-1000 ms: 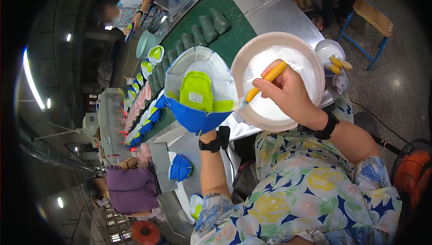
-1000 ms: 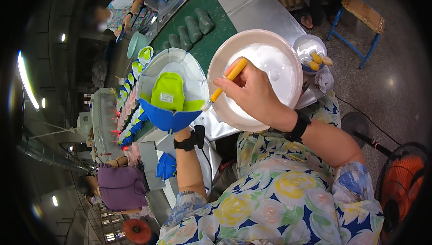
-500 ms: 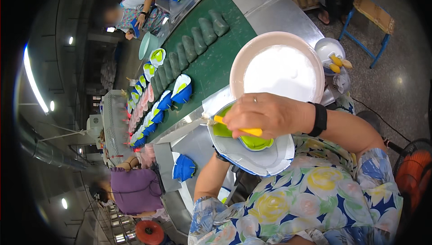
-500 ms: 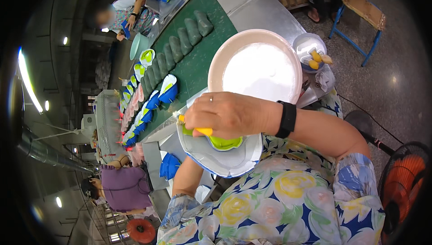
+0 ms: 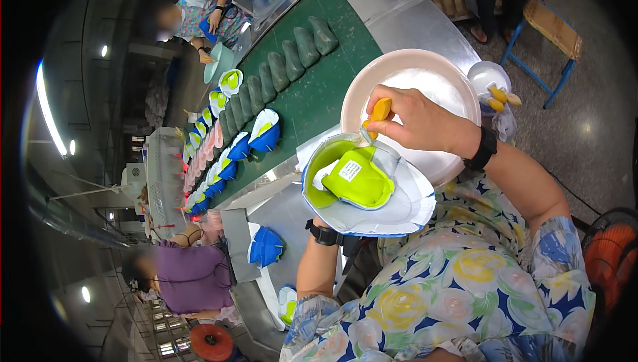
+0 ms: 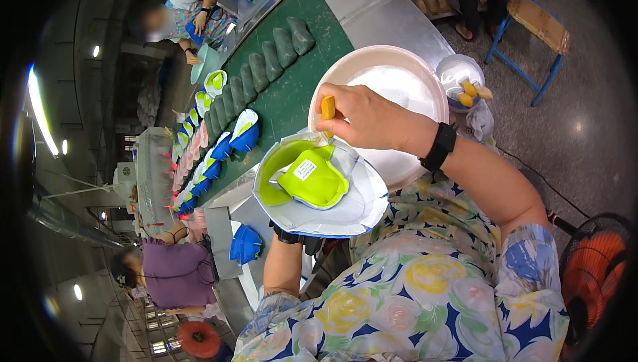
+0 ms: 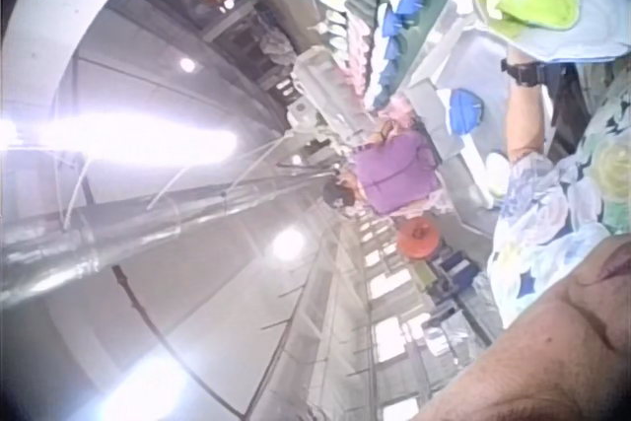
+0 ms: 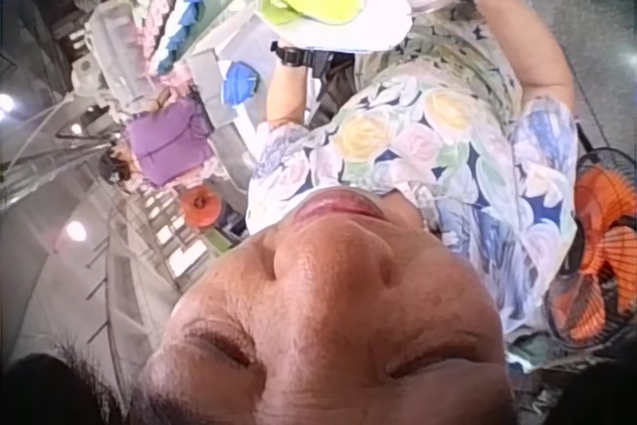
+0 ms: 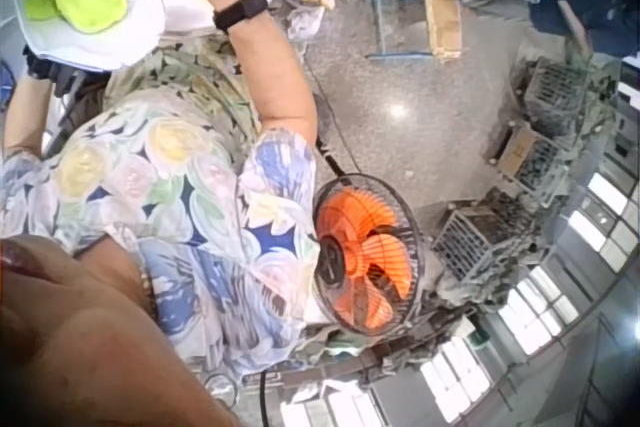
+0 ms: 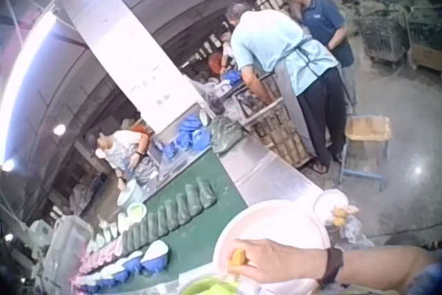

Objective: Applying white adhesive paste inside shoe uppers using a paintbrush along an assembly line.

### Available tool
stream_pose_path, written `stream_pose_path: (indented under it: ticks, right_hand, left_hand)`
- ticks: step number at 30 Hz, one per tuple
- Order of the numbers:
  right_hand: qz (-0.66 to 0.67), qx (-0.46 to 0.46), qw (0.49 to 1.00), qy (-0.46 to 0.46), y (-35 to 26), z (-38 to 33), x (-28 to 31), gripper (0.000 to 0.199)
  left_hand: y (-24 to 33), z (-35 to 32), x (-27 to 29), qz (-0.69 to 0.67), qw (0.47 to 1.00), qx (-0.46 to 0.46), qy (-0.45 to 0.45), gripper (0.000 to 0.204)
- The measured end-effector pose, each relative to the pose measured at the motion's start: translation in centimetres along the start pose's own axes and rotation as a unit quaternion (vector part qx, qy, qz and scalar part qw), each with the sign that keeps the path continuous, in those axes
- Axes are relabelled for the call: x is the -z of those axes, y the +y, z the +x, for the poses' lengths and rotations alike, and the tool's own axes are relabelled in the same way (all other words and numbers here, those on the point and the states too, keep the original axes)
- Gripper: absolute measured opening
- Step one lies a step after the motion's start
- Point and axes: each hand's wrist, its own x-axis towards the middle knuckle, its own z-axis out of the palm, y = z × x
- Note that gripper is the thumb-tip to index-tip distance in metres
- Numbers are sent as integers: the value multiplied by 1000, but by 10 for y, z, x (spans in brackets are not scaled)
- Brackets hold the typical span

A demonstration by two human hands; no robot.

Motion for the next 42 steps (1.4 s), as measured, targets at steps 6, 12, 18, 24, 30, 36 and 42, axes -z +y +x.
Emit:
stream_pose_path:
  ticks: [6, 12, 18, 24, 30, 36, 42]
  right_hand:
    - [-29, -87, 993, -80, -4, -6, 15, 21]
    - [-54, 97, 993, 30, -15, -18, 6, 15]
    - [-190, 242, 944, -115, -7, -32, 4, 16]
    - [-179, 241, 947, -114, -24, -21, 8, 16]
    - [-174, 234, 945, -150, -19, -19, 6, 18]
    - [-160, 140, 975, -59, -25, -15, 11, 21]
    - [-69, 25, 996, 57, -22, 14, -18, 26]
  left_hand:
    - [2, -1, 14, -23, 1000, -7, -8, 58]
    - [-1, 5, 20, -55, 998, -15, -14, 58]
    - [1, -3, 37, -168, 985, 11, -34, 56]
    - [0, -5, 36, -134, 990, 42, -32, 56]
    - [8, -3, 39, -141, 989, 17, -35, 57]
    - [27, -11, 14, -271, 959, 4, -78, 58]
    - [19, -9, 17, -265, 960, -6, -94, 59]
